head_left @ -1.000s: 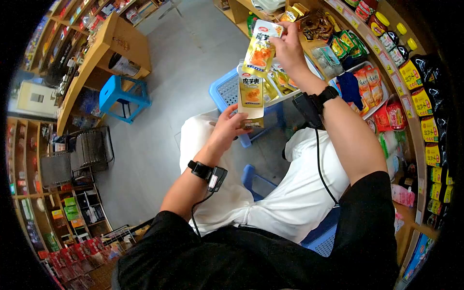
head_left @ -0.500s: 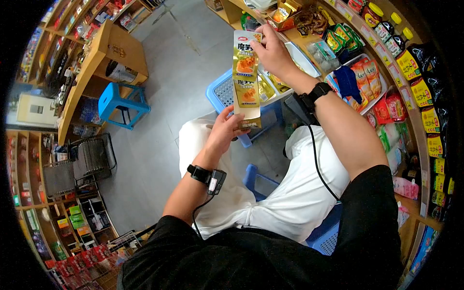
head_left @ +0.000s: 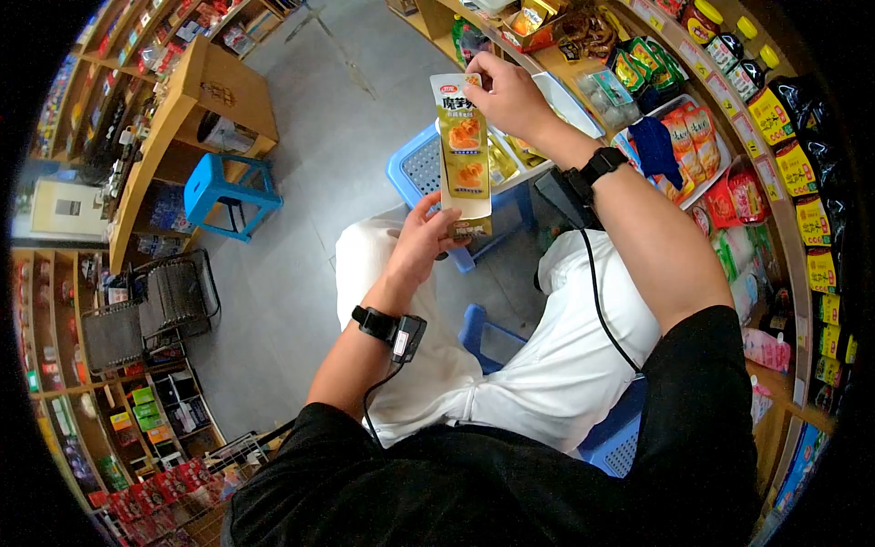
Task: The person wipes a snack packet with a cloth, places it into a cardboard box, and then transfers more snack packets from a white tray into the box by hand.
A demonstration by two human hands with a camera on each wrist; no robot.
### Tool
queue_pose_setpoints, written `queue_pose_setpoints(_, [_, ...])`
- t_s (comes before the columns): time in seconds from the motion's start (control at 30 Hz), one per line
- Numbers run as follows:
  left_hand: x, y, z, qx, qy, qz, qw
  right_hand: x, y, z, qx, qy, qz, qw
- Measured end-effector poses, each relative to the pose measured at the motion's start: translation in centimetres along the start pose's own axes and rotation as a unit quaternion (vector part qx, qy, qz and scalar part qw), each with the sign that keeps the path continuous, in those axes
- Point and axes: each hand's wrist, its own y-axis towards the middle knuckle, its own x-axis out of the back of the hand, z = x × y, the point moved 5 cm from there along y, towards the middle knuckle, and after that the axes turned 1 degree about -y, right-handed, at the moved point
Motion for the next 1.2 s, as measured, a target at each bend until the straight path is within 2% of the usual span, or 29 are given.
queue_pose_setpoints(0.07, [0.1, 0.1, 0.0, -0.002, 0.0, 0.001, 1.0, -0.5, 0.1, -0.6, -0.033, 0.001, 0.061, 0.998])
queue_pose_setpoints(0.1, [0.0, -0.1, 0.0, 0.002, -0.001, -0.005, 1.0, -0.5, -0.1, -0.9, -0.035, 0.001, 0.062, 0.997])
queue_pose_setpoints(0.17, [0.1, -0.2, 0.1, 0.006, -0.003, -0.012, 1.0, -1.2, -0.3, -0.8, 0.024, -0.075, 0.112, 0.991])
queue_pose_setpoints(0.47, [0.0, -0.1, 0.0, -0.004, 0.01, -0.014, 1.0, -1.7, -0.6, -1.0, 0.034, -0.122, 0.178, 0.976])
queue_pose_setpoints(0.77, [-0.1, -0.2, -0.2, 0.012, 0.004, -0.019, 1.0, -1.8, -1.0, -0.7, 0.084, -0.134, 0.185, 0.97])
queue_pose_setpoints(0.87, [-0.1, -0.2, -0.1, 0.011, 0.008, -0.015, 1.0, -1.5, -0.8, -0.6, 0.041, -0.137, 0.184, 0.972])
queue_pose_setpoints(1.2, [-0.1, -0.2, -0.1, 0.004, 0.006, -0.008, 1.0, -1.5, -0.6, -1.0, 0.059, -0.137, 0.159, 0.976])
